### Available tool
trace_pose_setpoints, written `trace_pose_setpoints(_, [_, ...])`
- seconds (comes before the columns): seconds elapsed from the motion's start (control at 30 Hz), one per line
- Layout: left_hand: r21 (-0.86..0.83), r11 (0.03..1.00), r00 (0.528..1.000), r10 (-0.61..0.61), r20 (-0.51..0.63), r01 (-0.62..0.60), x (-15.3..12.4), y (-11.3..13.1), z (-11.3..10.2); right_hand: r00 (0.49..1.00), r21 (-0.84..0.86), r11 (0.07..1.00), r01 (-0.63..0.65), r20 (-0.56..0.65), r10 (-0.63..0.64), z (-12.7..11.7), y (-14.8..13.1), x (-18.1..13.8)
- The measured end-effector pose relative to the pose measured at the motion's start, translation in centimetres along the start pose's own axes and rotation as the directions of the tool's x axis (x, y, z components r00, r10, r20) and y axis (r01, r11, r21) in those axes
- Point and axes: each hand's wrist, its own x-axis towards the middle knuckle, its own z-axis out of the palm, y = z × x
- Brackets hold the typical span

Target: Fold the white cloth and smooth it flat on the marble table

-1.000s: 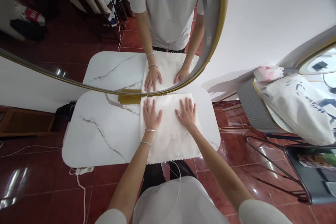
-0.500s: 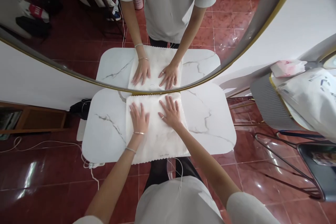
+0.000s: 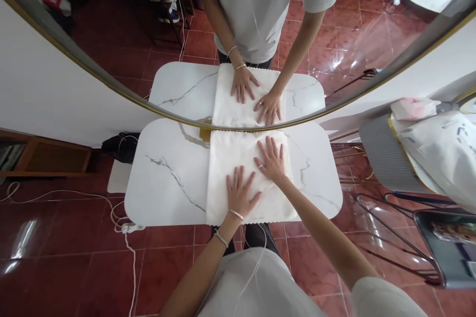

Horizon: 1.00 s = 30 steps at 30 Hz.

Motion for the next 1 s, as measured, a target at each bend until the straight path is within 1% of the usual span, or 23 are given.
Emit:
trace_pose_setpoints(0.07, [0.011, 1.000, 1.000, 0.012, -0.001, -0.012, -0.5, -1.8, -0.9, 1.000, 0.006, 1.000, 0.011, 0.001, -0.011, 0.3, -1.6, 0.4])
trace_pose_setpoints(0.13, [0.028, 1.000, 1.000, 0.014, -0.014, -0.013, -1.3, -3.8, -1.8, 1.000, 0.026, 0.999, 0.027, 0.010, -0.027, 0.7, -3.9, 1.0])
trace_pose_setpoints(0.33, [0.106, 0.992, 0.997, -0.065, -0.052, 0.070, -3.8, -10.2, -4.6, 0.995, 0.077, 0.994, 0.080, 0.051, -0.084, 2.3, -12.2, 3.9])
trace_pose_setpoints(0.4, [0.112, 0.991, 0.996, -0.072, -0.059, 0.079, -4.3, -12.0, -5.4, 0.995, 0.088, 0.992, 0.086, 0.051, -0.091, 2.6, -14.0, 4.6])
trace_pose_setpoints(0.47, [0.093, 0.993, 0.996, -0.063, -0.058, 0.069, -4.0, -13.6, -6.3, 0.995, 0.092, 0.992, 0.086, 0.049, -0.091, 2.7, -14.7, 4.8])
trace_pose_setpoints(0.5, [0.078, 0.995, 0.997, -0.058, -0.059, 0.063, -3.4, -14.4, -6.7, 0.995, 0.090, 0.992, 0.086, 0.049, -0.091, 2.6, -14.6, 4.7])
trace_pose_setpoints(0.57, [0.051, 0.998, 0.997, -0.045, -0.069, 0.048, -1.2, -15.7, -7.4, 0.994, 0.082, 0.993, 0.089, 0.050, -0.093, 2.4, -13.8, 4.4])
trace_pose_setpoints(0.63, [0.034, 0.999, 0.997, -0.005, -0.080, 0.008, 1.9, -16.6, -7.6, 0.994, 0.071, 0.993, 0.091, 0.048, -0.095, 2.1, -12.2, 3.9])
trace_pose_setpoints(0.7, [0.021, 0.999, 0.997, 0.050, -0.063, -0.049, 5.3, -16.5, -7.2, 0.994, 0.065, 0.993, 0.095, 0.048, -0.099, 1.8, -10.2, 3.4])
trace_pose_setpoints(0.77, [0.015, 0.996, 0.995, 0.092, -0.027, -0.092, 8.1, -15.5, -6.2, 0.994, 0.070, 0.993, 0.097, 0.049, -0.101, 1.4, -8.0, 3.0])
trace_pose_setpoints(0.83, [0.018, 0.993, 0.993, 0.121, 0.000, -0.121, 9.9, -13.8, -5.0, 0.996, 0.089, 0.993, 0.080, 0.036, -0.083, 1.2, -5.9, 2.4])
trace_pose_setpoints(0.93, [0.030, 0.987, 0.987, 0.160, 0.001, -0.160, 10.9, -11.3, -3.7, 0.999, 0.138, 0.990, -0.001, -0.039, 0.007, 0.8, -4.0, 0.3])
trace_pose_setpoints(1.0, [0.044, 0.986, 0.987, 0.162, -0.018, -0.161, 10.9, -10.3, -3.3, 0.993, 0.182, 0.982, -0.051, -0.099, 0.070, 0.5, -4.0, -2.3])
